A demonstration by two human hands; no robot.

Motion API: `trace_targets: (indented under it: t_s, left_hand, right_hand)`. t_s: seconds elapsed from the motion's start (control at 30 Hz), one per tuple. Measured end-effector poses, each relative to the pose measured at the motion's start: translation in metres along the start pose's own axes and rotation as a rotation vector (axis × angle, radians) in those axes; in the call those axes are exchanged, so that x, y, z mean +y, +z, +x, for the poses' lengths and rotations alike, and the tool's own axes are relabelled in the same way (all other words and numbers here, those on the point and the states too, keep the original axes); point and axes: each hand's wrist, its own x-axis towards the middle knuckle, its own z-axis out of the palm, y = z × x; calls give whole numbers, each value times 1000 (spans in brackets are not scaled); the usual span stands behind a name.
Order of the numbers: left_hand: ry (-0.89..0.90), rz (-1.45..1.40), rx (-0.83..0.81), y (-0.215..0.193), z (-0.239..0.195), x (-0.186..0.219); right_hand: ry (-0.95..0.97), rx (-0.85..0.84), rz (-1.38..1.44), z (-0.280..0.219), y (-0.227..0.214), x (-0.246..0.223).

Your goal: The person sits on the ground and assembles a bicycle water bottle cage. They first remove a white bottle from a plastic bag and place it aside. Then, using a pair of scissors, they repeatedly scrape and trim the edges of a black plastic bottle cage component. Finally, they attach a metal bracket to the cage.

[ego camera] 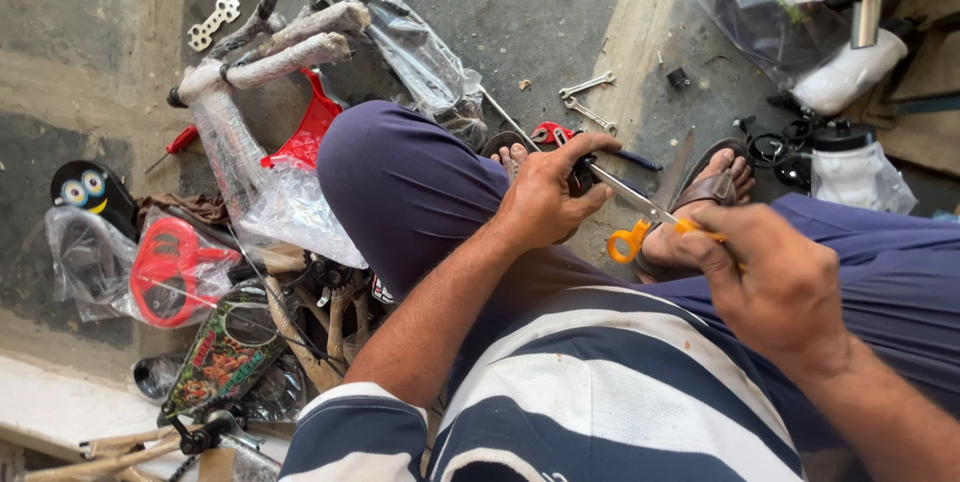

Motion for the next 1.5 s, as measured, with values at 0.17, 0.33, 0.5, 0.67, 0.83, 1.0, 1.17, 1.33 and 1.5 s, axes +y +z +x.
trace_targets:
  t_s: [0.17, 0.33, 0.5, 0.67, 0.83, 1.0, 1.17, 1.33, 1.5]
  left_hand:
    - [71, 87, 81, 2, 0, -4]
    - [-2, 48, 53, 2, 1, -3]
    - [-70, 90, 53, 1, 0, 2]
    - [85, 182, 172, 4, -2, 0]
    - [44, 91, 149, 3, -2, -3]
    - [100, 124, 154, 6, 1, -4]
    - [162, 146, 193, 6, -2, -4]
    - [-26, -75, 251, 4, 1, -2]
    - [-159, -565, 160, -7, 3, 2]
  right_hand:
    - [572, -139, 431, 2, 9, 13]
    - [601, -131, 728, 9, 13, 15]
    - [-345, 78, -385, 6, 3, -8]
    - [121, -92, 52, -6, 18, 20]
    - [492, -103, 649, -9, 25, 14]
    - [-91, 101, -191, -10, 19, -7]
    - [470, -110, 660, -12, 20, 25]
    - [807, -125, 1225, -27, 19, 54]
    - [719, -136, 1064, -32, 19, 57]
